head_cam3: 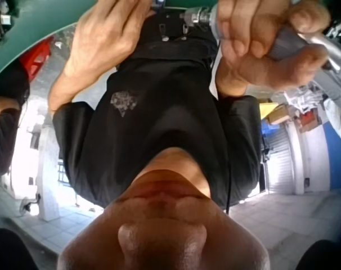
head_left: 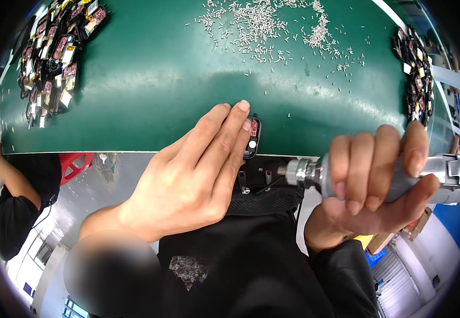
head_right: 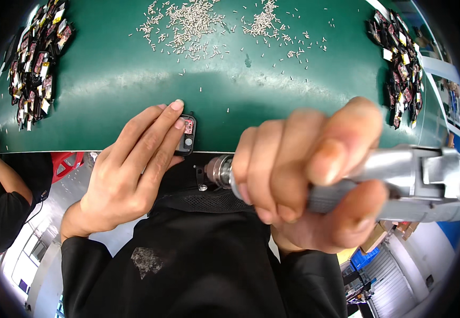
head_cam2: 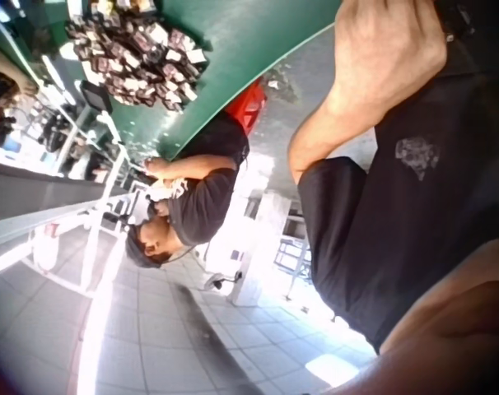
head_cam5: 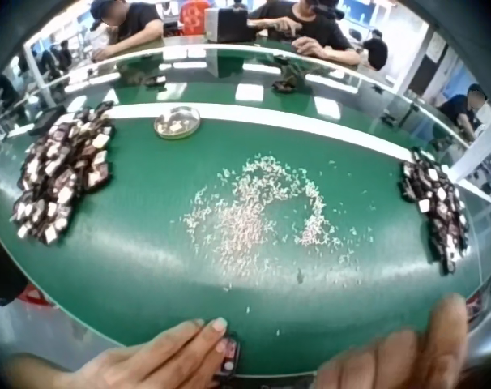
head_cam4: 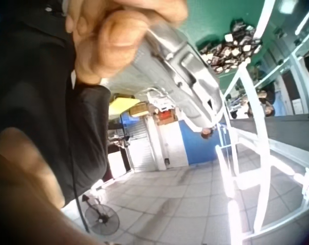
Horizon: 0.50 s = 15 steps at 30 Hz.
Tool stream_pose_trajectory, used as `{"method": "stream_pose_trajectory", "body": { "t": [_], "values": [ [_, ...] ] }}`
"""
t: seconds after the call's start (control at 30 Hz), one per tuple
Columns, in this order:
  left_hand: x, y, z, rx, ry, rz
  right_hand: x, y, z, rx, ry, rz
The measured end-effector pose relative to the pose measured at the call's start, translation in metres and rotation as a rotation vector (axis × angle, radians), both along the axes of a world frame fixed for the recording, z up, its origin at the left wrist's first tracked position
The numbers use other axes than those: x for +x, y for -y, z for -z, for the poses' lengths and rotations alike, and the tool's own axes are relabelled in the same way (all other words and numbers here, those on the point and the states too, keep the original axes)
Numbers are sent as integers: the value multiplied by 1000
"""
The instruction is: Assembling small electronic components using an electric screwdriver on a factory production line.
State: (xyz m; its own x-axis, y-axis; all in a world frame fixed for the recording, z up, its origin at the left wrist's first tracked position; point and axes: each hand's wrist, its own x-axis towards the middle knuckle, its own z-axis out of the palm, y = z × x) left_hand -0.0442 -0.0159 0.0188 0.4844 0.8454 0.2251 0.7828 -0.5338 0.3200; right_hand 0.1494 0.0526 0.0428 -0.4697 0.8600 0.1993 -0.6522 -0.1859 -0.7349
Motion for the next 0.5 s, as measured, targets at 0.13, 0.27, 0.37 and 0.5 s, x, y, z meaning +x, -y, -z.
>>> {"method": "stream_pose_trajectory", "body": {
  "t": [0.13,0.27,0.37,0.5],
  "values": [
    [-1,3,4,61,-80,23,-5,-24,-4,85,40,-60],
    [0,3,7,59,-63,20,-14,-29,2,99,89,-52],
    [1,4,10,83,-11,-17,-18,-28,8,70,69,-36],
    [1,2,15,141,-1,-16,-19,-26,10,39,108,-7]
  ]
}}
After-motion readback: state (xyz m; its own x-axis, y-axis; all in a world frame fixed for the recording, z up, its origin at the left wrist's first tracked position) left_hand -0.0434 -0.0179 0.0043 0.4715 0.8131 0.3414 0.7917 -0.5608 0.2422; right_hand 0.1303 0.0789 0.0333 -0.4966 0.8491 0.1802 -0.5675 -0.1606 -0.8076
